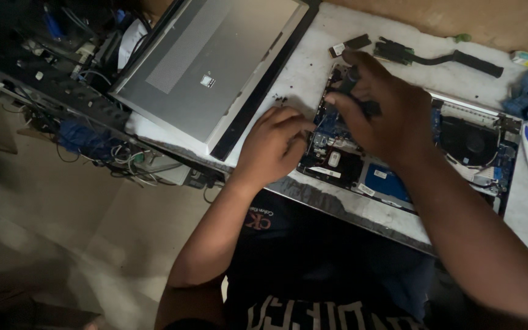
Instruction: The person works on a disassembled laptop at a workbench, using a screwdriver on the exposed motherboard and handling small internal components including a memory module and ribbon cables. They reposition components and continue driving screws on the board.
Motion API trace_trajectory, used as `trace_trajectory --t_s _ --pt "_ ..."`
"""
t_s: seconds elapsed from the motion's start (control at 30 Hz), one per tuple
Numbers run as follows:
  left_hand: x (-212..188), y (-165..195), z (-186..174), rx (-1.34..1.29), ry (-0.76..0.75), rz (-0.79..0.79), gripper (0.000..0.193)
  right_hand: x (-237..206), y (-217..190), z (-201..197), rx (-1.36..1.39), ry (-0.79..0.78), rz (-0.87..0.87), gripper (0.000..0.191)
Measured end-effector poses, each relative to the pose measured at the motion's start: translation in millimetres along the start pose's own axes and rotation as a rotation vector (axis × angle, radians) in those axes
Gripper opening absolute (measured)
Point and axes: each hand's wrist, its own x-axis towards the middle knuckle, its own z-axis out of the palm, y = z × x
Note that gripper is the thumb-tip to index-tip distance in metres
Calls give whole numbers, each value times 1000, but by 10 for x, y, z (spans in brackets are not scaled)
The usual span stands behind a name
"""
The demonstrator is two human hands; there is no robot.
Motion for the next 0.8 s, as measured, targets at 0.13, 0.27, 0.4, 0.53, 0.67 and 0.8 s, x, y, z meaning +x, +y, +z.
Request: trace_trajectory --t_s 0.13,0.27,0.4,0.53,0.67,0.8 --pt "-11 4 7 13 -4 -18 24 -9 1 20 -5 18 -9 57" --pt "-17 6 5 13 12 0 24 -14 2 29 18 20 -17 56" --pt "-15 8 -4 13 8 1 25 -25 -4 20 25 22 -24 55" --pt "-9 11 -13 4 27 13 24 -41 -17 16 29 25 -19 54" --pt "-27 22 -17 4 7 4 26 -42 -13 21 -10 16 -28 56" --pt "-18 17 -5 -4 37 14 26 -43 -1 26 -38 8 -36 56"
